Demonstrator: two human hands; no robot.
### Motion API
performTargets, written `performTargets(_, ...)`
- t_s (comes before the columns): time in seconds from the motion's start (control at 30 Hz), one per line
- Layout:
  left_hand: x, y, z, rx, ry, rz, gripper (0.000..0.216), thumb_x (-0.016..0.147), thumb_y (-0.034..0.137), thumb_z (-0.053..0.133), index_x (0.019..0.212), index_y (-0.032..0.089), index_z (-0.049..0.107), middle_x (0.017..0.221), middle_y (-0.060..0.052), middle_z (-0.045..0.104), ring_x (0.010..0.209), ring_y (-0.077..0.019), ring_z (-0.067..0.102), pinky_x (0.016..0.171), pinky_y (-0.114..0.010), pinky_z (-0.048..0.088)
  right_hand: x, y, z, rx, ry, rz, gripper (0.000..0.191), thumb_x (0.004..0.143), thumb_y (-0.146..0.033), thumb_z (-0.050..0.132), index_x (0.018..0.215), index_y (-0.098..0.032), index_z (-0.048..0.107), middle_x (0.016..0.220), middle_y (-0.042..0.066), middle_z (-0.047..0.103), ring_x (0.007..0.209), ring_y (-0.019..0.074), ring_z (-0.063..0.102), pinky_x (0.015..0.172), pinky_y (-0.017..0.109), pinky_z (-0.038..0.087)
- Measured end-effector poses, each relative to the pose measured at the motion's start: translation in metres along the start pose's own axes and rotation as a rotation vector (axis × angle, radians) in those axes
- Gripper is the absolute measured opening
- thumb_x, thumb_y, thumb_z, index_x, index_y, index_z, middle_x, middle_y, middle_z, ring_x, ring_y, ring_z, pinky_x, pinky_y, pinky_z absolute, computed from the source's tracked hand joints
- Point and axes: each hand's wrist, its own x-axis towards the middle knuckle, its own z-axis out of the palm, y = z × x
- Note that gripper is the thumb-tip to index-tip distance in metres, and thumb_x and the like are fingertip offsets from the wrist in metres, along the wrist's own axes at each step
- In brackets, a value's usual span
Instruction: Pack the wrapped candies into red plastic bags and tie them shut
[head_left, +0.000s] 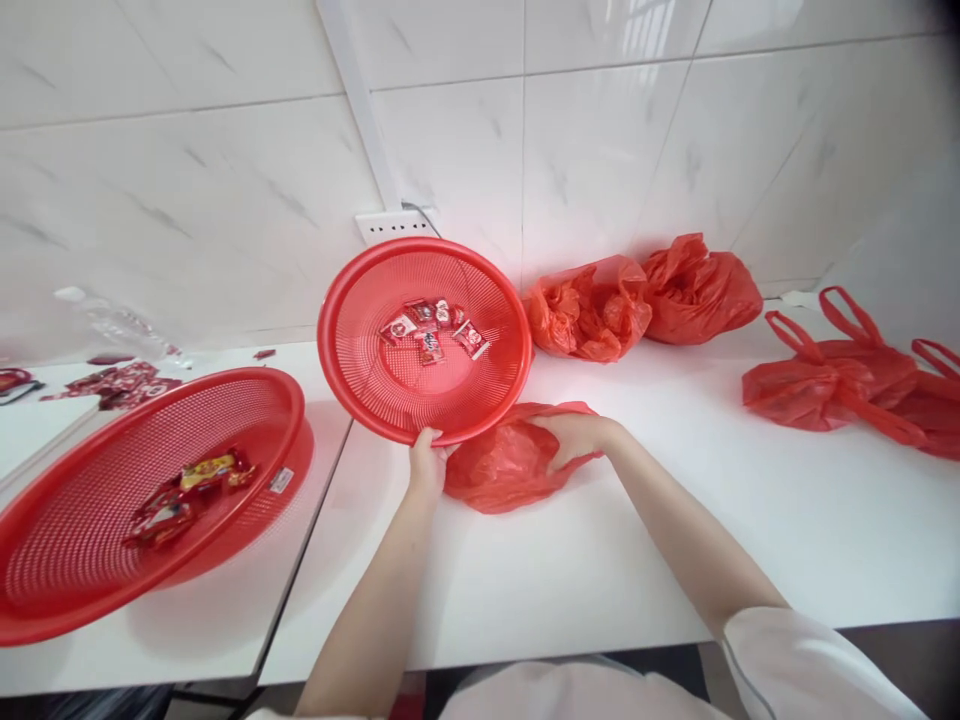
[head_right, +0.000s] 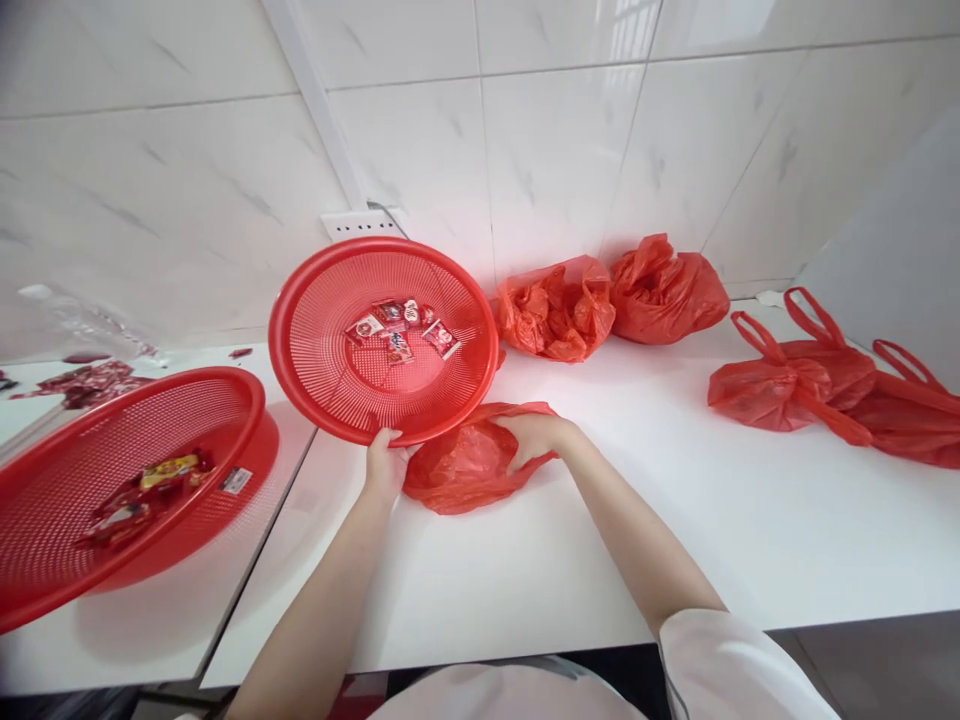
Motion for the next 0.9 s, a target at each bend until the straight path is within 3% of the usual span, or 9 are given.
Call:
performTargets(0.07,-0.002,-0.006,0.003,-0.014,-0.001,0.004,0.009,0.058,0.016,0.055,0.066,0.017,0.058,0.072,-0.001,0.069,0.077,-0.0195,0.067,0.077,-0.036,0.057,-0.003,-0.005,-0.009,0.038,-0.116,-0.064,0.079,0.057,-0.035,0.083,0.132,-0.024,0.058,0.139,0.005,0.056,0.127,0.0289,0.051,0.109,0.038,0.039)
performTargets(0.13,-0.005,-0.008,0.006,-0.027,-0.021,-0.002,0.013,0.057,0.017,0.055,0.068,0.015,0.062,0.074,-0.003,0.071,0.077,-0.0216,0.067,0.077,-0.038,0.057,-0.004,-0.015,-0.016,0.101,-0.143,-0.100,0.067,0.069,-0.039,0.076,0.131,-0.023,0.058,0.139,0.006,0.056,0.129,0.0288,0.050,0.111,0.041,0.036)
performTargets(0.3,-0.012,-0.009,0.009,-0.043,-0.120,-0.037,0.029,0.058,0.018,0.056,0.083,0.012,0.069,0.086,-0.007,0.074,0.087,-0.0273,0.069,0.079,-0.040,0.056,0.009,-0.052,-0.020,0.280,0.157,-0.122,0.028,0.090,-0.038,0.055,0.111,-0.022,0.065,0.105,0.004,0.071,0.096,0.0199,0.067,0.091,0.036,0.051)
performTargets(0.4,-0.015,-0.010,0.007,-0.057,-0.170,-0.020,0.035,0.058,0.017,0.059,0.091,0.014,0.070,0.091,-0.005,0.074,0.093,-0.0278,0.069,0.083,-0.039,0.055,0.024,-0.064,-0.008,0.101,0.337,-0.146,0.045,0.088,-0.048,0.058,0.124,-0.022,0.060,0.131,0.011,0.059,0.120,0.0256,0.056,0.105,0.045,0.040)
performTargets(0.5,-0.015,-0.011,0.006,-0.049,-0.154,-0.004,0.033,0.059,0.017,0.058,0.090,0.015,0.070,0.089,-0.004,0.074,0.094,-0.0274,0.068,0.084,-0.039,0.054,0.034,-0.063,0.011,-0.123,0.175,-0.154,0.070,0.077,-0.057,0.068,0.138,-0.027,0.050,0.152,0.011,0.039,0.143,0.0357,0.026,0.115,0.060,0.016)
performTargets(0.6,-0.015,-0.009,0.005,-0.042,-0.123,-0.013,0.034,0.058,0.016,0.058,0.090,0.015,0.070,0.087,-0.004,0.074,0.091,-0.0269,0.069,0.081,-0.038,0.055,0.038,-0.058,0.024,-0.191,0.073,-0.161,0.070,0.077,-0.038,0.073,0.142,-0.030,0.046,0.151,0.006,0.042,0.147,0.0344,0.015,0.115,0.063,0.011)
performTargets(0.73,-0.013,-0.007,0.004,-0.067,-0.187,-0.061,0.034,0.059,0.019,0.057,0.089,0.013,0.071,0.090,-0.006,0.075,0.093,-0.0282,0.069,0.081,-0.039,0.056,0.036,-0.054,0.023,-0.135,0.186,-0.175,0.047,0.081,-0.014,0.064,0.125,-0.032,0.061,0.135,0.004,0.059,0.137,0.0269,0.040,0.115,0.063,0.005)
performTargets(0.83,-0.011,-0.004,0.003,-0.072,-0.175,-0.105,0.029,0.061,0.020,0.054,0.084,0.013,0.069,0.087,-0.006,0.075,0.092,-0.0283,0.069,0.081,-0.039,0.056,0.033,-0.056,0.011,-0.005,0.292,-0.164,0.024,0.085,-0.017,0.061,0.105,-0.029,0.070,0.115,0.001,0.071,0.116,0.0229,0.060,0.113,0.065,-0.008)
performTargets(0.9,-0.010,-0.002,0.003,-0.072,-0.143,-0.128,0.026,0.062,0.020,0.053,0.082,0.014,0.069,0.085,-0.006,0.075,0.090,-0.0272,0.069,0.079,-0.038,0.057,0.030,-0.057,0.003,0.105,0.363,-0.156,0.018,0.088,-0.023,0.060,0.101,-0.028,0.070,0.106,0.000,0.073,0.103,0.0203,0.067,0.114,0.064,-0.005)
